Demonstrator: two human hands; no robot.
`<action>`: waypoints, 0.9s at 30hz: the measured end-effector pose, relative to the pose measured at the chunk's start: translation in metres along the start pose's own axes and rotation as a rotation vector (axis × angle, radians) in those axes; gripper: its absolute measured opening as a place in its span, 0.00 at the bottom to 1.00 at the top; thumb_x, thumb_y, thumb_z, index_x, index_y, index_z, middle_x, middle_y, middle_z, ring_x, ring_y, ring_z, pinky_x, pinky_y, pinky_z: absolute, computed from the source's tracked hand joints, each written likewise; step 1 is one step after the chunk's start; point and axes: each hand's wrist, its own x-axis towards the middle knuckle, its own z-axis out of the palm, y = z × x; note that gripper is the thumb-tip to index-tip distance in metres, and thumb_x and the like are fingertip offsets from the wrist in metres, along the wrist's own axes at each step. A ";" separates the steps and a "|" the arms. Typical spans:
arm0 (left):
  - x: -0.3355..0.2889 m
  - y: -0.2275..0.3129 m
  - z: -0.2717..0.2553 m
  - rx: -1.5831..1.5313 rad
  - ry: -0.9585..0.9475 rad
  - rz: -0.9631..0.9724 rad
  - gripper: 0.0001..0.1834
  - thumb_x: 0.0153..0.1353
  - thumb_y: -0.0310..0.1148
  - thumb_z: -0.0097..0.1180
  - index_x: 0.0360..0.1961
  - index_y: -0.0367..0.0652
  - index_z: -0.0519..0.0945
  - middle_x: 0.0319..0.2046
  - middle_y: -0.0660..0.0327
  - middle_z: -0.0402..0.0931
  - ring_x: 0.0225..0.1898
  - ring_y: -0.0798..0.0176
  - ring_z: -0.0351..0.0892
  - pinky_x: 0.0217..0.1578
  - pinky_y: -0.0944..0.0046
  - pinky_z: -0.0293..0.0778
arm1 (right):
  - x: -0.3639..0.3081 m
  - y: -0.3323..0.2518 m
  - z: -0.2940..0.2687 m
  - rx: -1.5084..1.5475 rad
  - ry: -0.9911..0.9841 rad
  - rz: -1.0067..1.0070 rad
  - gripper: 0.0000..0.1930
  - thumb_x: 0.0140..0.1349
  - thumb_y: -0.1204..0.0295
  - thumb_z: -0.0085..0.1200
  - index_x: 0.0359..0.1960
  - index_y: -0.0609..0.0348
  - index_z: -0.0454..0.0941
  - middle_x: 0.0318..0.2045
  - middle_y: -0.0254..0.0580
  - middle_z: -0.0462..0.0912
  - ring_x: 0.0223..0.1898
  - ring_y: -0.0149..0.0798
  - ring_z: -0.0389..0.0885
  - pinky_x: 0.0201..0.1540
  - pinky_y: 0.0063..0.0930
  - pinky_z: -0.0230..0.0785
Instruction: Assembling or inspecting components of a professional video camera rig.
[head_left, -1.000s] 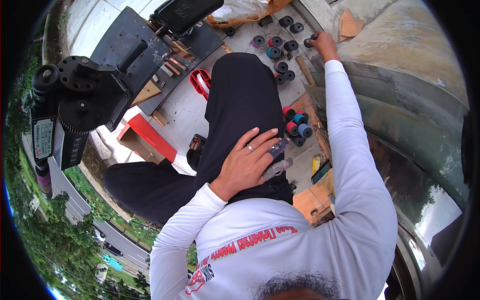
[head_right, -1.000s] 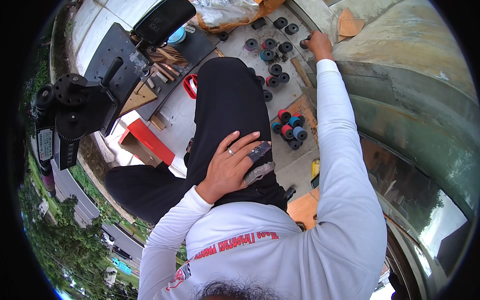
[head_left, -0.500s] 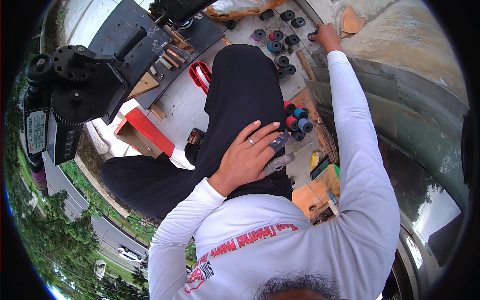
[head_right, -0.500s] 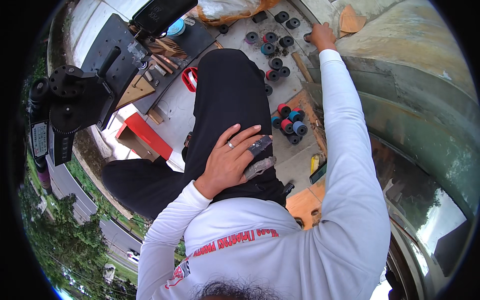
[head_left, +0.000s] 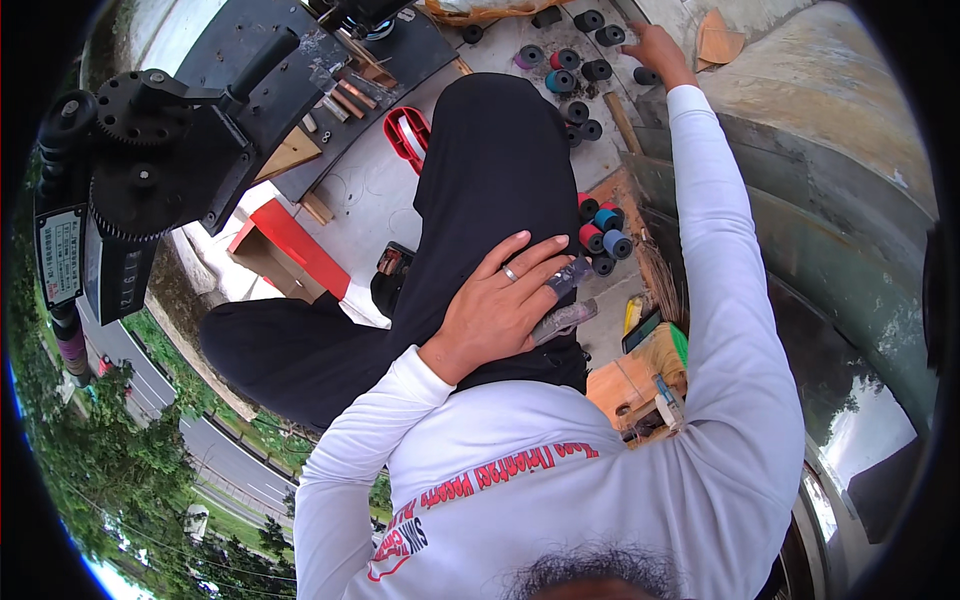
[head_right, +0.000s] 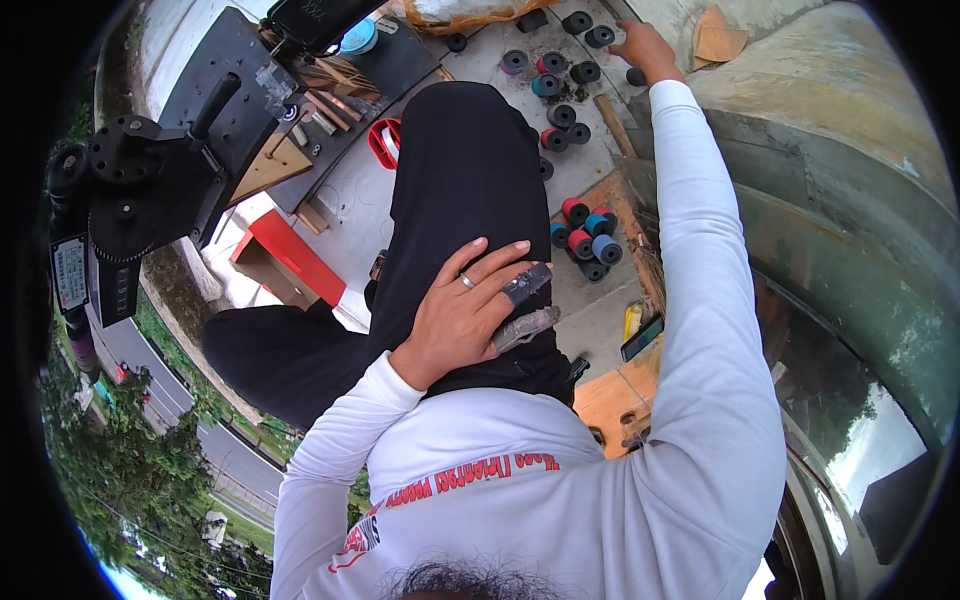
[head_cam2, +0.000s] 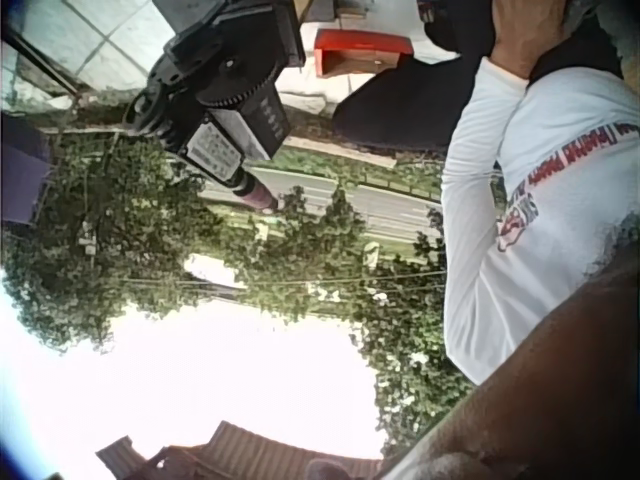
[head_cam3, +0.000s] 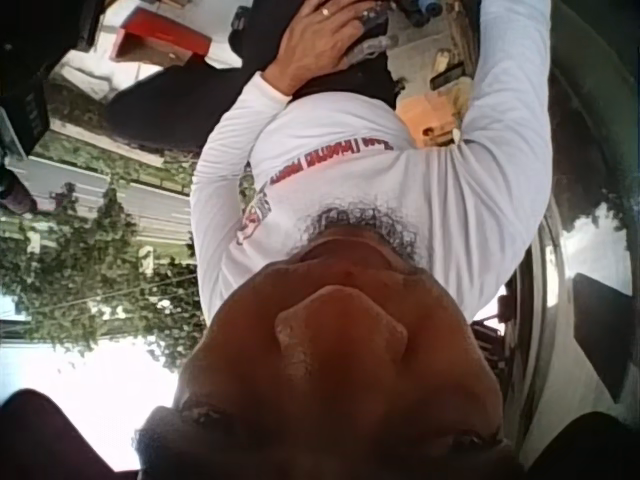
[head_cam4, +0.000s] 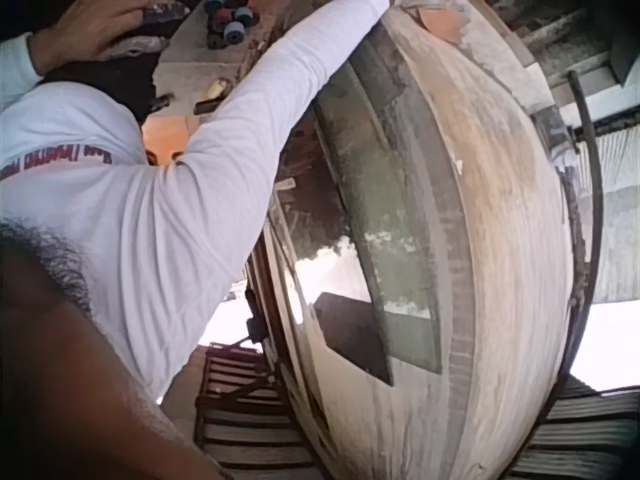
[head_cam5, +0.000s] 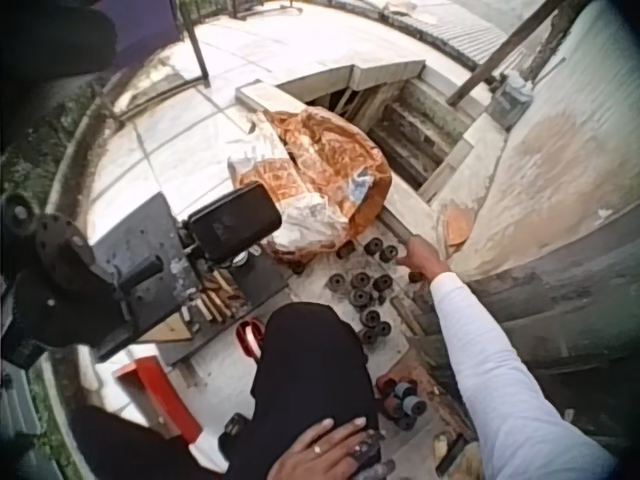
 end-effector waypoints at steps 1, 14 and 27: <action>0.001 0.002 0.002 -0.018 0.003 0.012 0.21 0.38 0.29 0.72 0.38 0.42 0.83 0.64 0.56 0.79 0.77 0.54 0.67 0.78 0.44 0.57 | 0.008 0.016 0.000 0.133 0.093 -0.116 0.34 0.57 0.52 0.75 0.66 0.45 0.82 0.60 0.53 0.86 0.59 0.58 0.85 0.61 0.50 0.78; -0.008 -0.006 -0.001 0.011 0.018 -0.019 0.22 0.36 0.31 0.73 0.37 0.42 0.83 0.63 0.55 0.80 0.77 0.53 0.66 0.79 0.44 0.55 | 0.031 0.021 0.023 -0.011 -0.024 -0.199 0.25 0.58 0.69 0.71 0.59 0.52 0.86 0.49 0.53 0.90 0.52 0.56 0.89 0.59 0.43 0.79; -0.008 -0.007 -0.002 0.019 -0.001 -0.010 0.25 0.33 0.33 0.75 0.38 0.42 0.83 0.62 0.56 0.80 0.76 0.53 0.67 0.79 0.44 0.56 | 0.003 -0.081 -0.041 0.171 -0.014 -0.352 0.29 0.66 0.67 0.68 0.69 0.56 0.77 0.64 0.61 0.81 0.64 0.58 0.80 0.65 0.49 0.73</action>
